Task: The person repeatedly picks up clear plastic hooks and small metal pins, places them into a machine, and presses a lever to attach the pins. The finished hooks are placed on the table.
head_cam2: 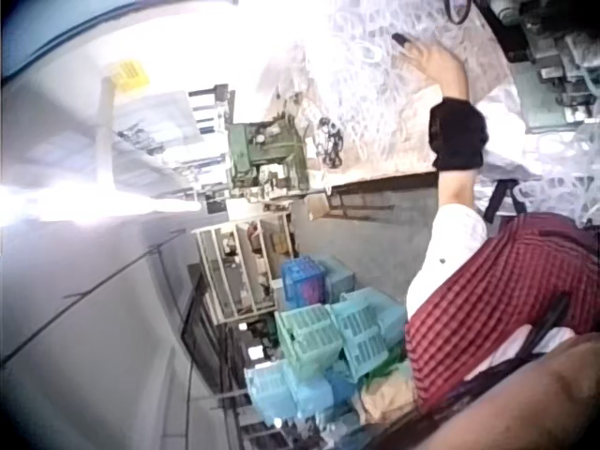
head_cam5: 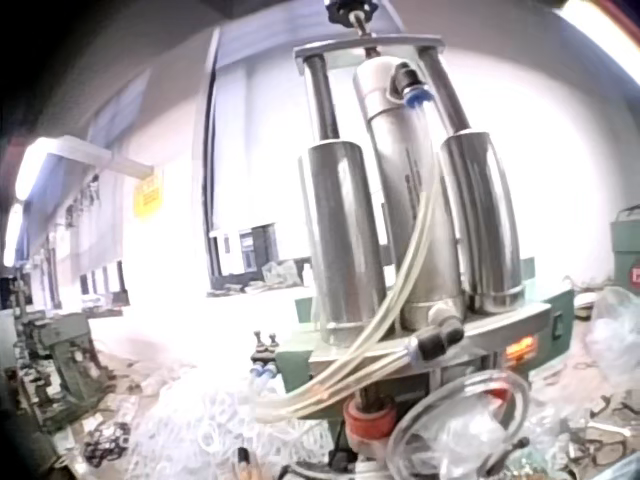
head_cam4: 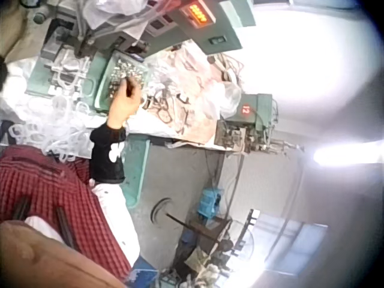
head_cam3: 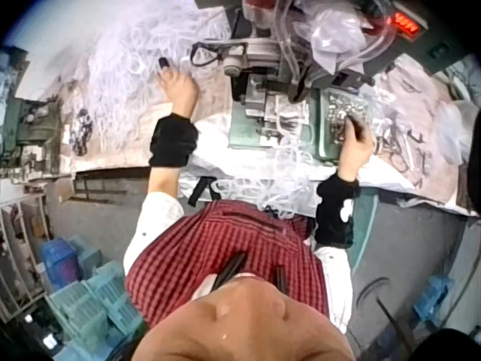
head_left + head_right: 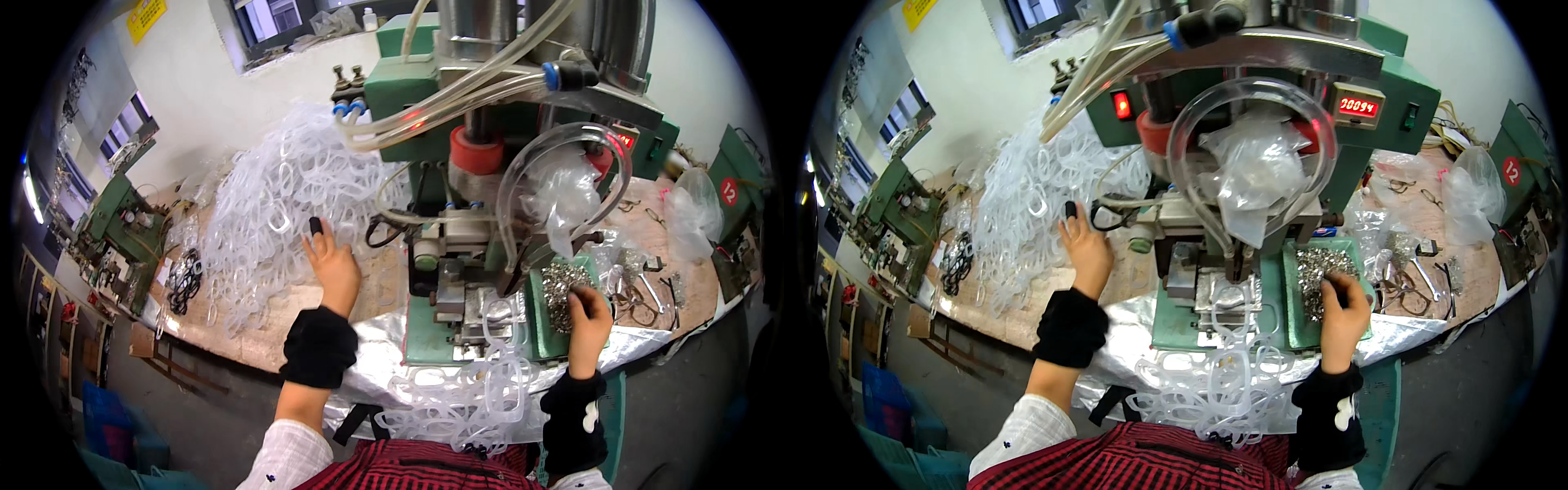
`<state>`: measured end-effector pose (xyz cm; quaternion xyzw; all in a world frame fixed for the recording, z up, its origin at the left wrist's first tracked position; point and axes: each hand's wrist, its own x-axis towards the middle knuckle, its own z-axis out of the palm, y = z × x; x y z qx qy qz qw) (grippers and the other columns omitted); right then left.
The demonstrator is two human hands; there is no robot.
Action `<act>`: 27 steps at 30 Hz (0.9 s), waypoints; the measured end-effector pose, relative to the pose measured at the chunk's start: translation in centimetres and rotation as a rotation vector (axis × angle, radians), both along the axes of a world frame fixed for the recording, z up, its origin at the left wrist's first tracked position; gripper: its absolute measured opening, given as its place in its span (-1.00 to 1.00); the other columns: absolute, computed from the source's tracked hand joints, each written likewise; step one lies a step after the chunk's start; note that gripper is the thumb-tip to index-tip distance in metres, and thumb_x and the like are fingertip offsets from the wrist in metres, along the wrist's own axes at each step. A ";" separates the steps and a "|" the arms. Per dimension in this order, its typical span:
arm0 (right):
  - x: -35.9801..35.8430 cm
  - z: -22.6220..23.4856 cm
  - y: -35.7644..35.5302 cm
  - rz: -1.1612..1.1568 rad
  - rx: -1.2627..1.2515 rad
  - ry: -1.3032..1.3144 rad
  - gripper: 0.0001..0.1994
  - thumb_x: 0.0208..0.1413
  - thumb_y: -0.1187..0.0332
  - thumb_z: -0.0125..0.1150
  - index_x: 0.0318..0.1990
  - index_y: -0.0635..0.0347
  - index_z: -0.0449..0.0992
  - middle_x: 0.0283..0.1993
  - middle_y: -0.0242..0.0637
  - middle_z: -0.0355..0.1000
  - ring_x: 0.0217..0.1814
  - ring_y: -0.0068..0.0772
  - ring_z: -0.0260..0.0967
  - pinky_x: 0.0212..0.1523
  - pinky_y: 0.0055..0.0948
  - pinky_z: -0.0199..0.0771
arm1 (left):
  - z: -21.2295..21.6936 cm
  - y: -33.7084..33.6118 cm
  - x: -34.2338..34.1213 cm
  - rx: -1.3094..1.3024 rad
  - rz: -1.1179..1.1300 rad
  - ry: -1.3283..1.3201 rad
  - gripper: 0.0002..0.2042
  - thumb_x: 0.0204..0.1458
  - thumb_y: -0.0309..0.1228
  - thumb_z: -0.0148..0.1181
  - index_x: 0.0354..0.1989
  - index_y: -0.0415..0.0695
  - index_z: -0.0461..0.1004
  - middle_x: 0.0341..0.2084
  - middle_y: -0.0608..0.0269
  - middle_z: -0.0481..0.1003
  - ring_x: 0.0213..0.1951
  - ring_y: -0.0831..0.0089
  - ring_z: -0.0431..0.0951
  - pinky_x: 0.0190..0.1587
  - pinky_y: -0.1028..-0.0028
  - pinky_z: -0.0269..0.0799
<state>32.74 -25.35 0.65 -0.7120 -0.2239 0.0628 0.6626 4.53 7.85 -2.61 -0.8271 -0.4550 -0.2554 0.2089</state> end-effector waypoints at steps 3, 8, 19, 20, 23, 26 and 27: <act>-0.8 0.5 -3.4 -0.098 -0.070 -0.200 -0.88 0.04 0.58 0.24 -0.25 0.36 0.57 -0.32 -0.30 0.47 -0.25 -0.52 0.40 -0.12 -0.54 0.38 | 1.6 -3.2 0.0 -0.075 -0.105 -0.105 -0.89 -0.09 -0.43 0.24 -0.38 -0.15 0.57 0.17 -0.19 0.34 0.17 -0.17 0.26 0.31 -0.16 -0.05; -3.2 5.2 -2.4 0.106 -0.080 -0.297 -0.83 -0.06 0.65 0.21 -0.27 0.33 0.60 -0.29 -0.22 0.49 -0.21 -0.32 0.43 -0.12 -0.46 0.38 | 3.6 -6.1 -0.1 -0.447 -0.216 -0.562 -0.71 0.17 -0.35 0.15 0.03 -0.17 0.42 -0.54 0.11 0.38 -0.45 0.25 0.39 -0.33 0.36 0.31; -7.2 7.1 4.9 0.287 0.273 0.014 -0.46 -0.08 0.63 0.28 0.11 0.40 0.25 -0.28 -0.28 0.44 -0.15 -0.50 0.39 0.01 -0.54 0.32 | 6.8 -12.7 2.0 -0.764 -0.579 -1.405 -0.89 0.19 -0.51 0.16 -0.20 -0.11 0.34 -0.46 0.46 0.32 -0.44 0.69 0.26 -0.41 0.64 0.20; -7.2 7.4 5.0 0.316 0.284 0.018 -0.46 -0.08 0.63 0.28 0.11 0.40 0.25 -0.28 -0.29 0.44 -0.14 -0.51 0.38 0.03 -0.54 0.31 | 8.2 -13.2 2.0 -0.654 -0.732 -1.410 -0.89 0.19 -0.55 0.12 -0.18 -0.13 0.32 -0.43 0.35 0.35 -0.38 0.57 0.32 -0.31 0.59 0.31; -7.5 8.7 5.3 0.349 0.309 0.009 -0.42 -0.08 0.64 0.27 0.16 0.41 0.22 -0.29 -0.31 0.42 -0.11 -0.51 0.37 0.06 -0.52 0.29 | 14.6 -15.8 3.9 -0.313 -1.198 -1.280 -0.90 0.18 -0.57 0.07 -0.17 -0.17 0.33 -0.38 0.20 0.42 -0.32 0.44 0.41 -0.20 0.53 0.38; -8.3 10.0 5.1 0.367 0.302 0.084 -0.38 -0.08 0.63 0.27 0.19 0.41 0.20 -0.27 -0.29 0.43 -0.08 -0.49 0.37 0.08 -0.50 0.30 | 17.3 -15.5 5.7 -0.127 -1.186 -0.969 -0.79 0.07 -0.61 0.20 -0.13 -0.22 0.39 -0.27 -0.07 0.56 -0.25 0.23 0.57 -0.20 0.37 0.47; -8.8 11.3 4.7 0.377 0.291 0.167 -0.37 -0.08 0.62 0.27 0.21 0.42 0.18 -0.25 -0.28 0.44 -0.07 -0.47 0.38 0.09 -0.48 0.30 | 17.2 -15.6 5.9 -0.259 -1.201 -1.145 -0.82 0.07 -0.61 0.21 -0.15 -0.23 0.43 -0.28 -0.07 0.58 -0.23 0.21 0.59 -0.23 0.34 0.48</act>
